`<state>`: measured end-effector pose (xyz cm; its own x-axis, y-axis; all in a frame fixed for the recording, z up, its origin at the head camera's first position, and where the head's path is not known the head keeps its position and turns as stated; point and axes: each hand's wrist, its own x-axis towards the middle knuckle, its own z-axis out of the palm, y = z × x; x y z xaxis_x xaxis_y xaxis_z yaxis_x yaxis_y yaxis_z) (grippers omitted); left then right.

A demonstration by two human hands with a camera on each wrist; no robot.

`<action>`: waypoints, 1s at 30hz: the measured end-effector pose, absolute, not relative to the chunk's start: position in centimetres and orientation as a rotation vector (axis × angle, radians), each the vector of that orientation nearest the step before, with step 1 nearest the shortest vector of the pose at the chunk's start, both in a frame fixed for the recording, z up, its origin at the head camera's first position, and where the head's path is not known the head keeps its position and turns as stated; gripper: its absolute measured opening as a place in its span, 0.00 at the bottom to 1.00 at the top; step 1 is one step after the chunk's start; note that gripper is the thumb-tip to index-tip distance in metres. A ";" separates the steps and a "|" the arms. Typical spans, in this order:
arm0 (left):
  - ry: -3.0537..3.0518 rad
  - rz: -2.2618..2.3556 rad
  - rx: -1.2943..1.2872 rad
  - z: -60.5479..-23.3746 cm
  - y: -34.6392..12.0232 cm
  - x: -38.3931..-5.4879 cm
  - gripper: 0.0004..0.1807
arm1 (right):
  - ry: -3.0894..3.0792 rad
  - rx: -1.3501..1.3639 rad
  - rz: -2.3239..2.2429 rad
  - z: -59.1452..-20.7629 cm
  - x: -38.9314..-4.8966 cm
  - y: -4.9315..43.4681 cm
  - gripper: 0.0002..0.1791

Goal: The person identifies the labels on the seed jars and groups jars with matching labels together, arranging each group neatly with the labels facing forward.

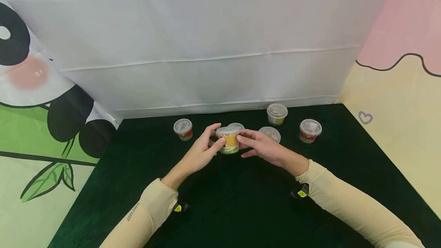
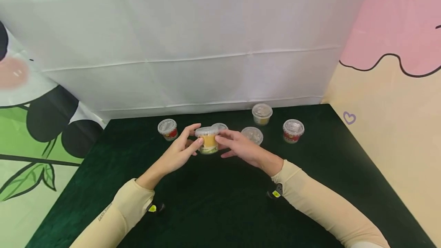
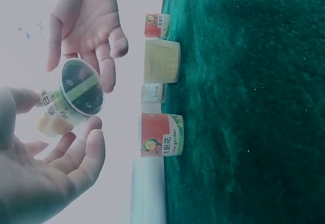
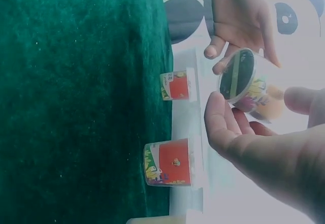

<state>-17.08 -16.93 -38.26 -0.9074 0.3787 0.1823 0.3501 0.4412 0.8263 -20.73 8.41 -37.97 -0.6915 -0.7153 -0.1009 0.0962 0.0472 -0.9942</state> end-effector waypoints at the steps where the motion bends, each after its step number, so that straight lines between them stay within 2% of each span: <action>1: 2.631 1.511 0.662 -38.2 -16.9 -17.1 0.29 | 1.715 -0.624 -1.714 -38.0 -20.7 8.4 0.30; 19: 2.522 1.528 0.598 -38.2 -16.6 -16.9 0.27 | 1.621 -0.504 -1.773 -37.8 -20.4 8.5 0.35; 30: 2.417 1.509 0.579 -38.2 -17.0 -17.0 0.28 | 1.491 -0.415 -1.830 -37.9 -20.3 8.6 0.35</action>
